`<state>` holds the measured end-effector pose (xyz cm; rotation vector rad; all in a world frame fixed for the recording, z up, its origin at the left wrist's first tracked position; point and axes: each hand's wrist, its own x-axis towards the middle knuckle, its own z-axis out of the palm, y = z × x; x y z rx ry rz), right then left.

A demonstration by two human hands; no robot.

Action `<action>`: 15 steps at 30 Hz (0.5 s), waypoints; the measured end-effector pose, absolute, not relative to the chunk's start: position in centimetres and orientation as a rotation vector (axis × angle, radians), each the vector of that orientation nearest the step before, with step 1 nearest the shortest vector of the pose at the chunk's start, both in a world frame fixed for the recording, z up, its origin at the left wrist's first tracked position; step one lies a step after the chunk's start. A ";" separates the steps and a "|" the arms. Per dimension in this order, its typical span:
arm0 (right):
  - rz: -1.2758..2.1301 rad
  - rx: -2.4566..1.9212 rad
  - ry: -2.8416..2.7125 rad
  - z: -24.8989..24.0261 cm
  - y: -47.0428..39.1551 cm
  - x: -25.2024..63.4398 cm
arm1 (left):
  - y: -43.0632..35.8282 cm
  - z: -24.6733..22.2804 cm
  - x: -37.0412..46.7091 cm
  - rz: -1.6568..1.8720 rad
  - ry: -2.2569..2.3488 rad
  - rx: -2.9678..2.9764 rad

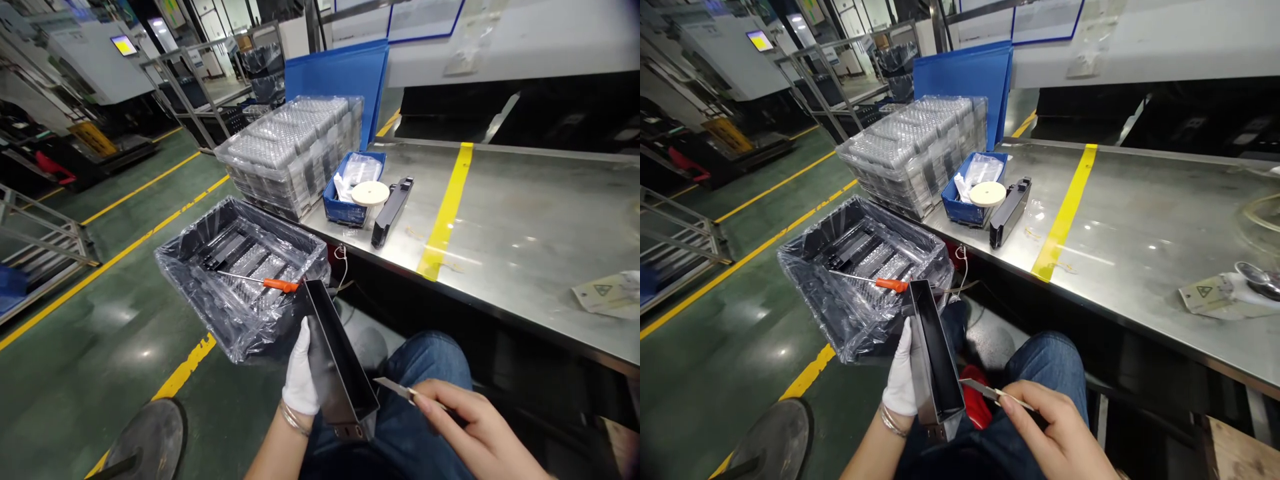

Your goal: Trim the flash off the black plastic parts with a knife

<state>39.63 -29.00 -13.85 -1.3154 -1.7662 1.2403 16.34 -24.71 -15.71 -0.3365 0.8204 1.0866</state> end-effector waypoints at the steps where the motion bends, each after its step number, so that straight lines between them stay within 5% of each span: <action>1: 1.273 -1.324 -1.754 -14.0 -29.1 39.7 | -24.6 -15.7 16.4 1.114 0.801 -0.329; 15: 1.584 -1.456 -0.786 -14.0 -31.2 33.5 | -24.2 -16.7 13.7 1.514 0.709 -0.155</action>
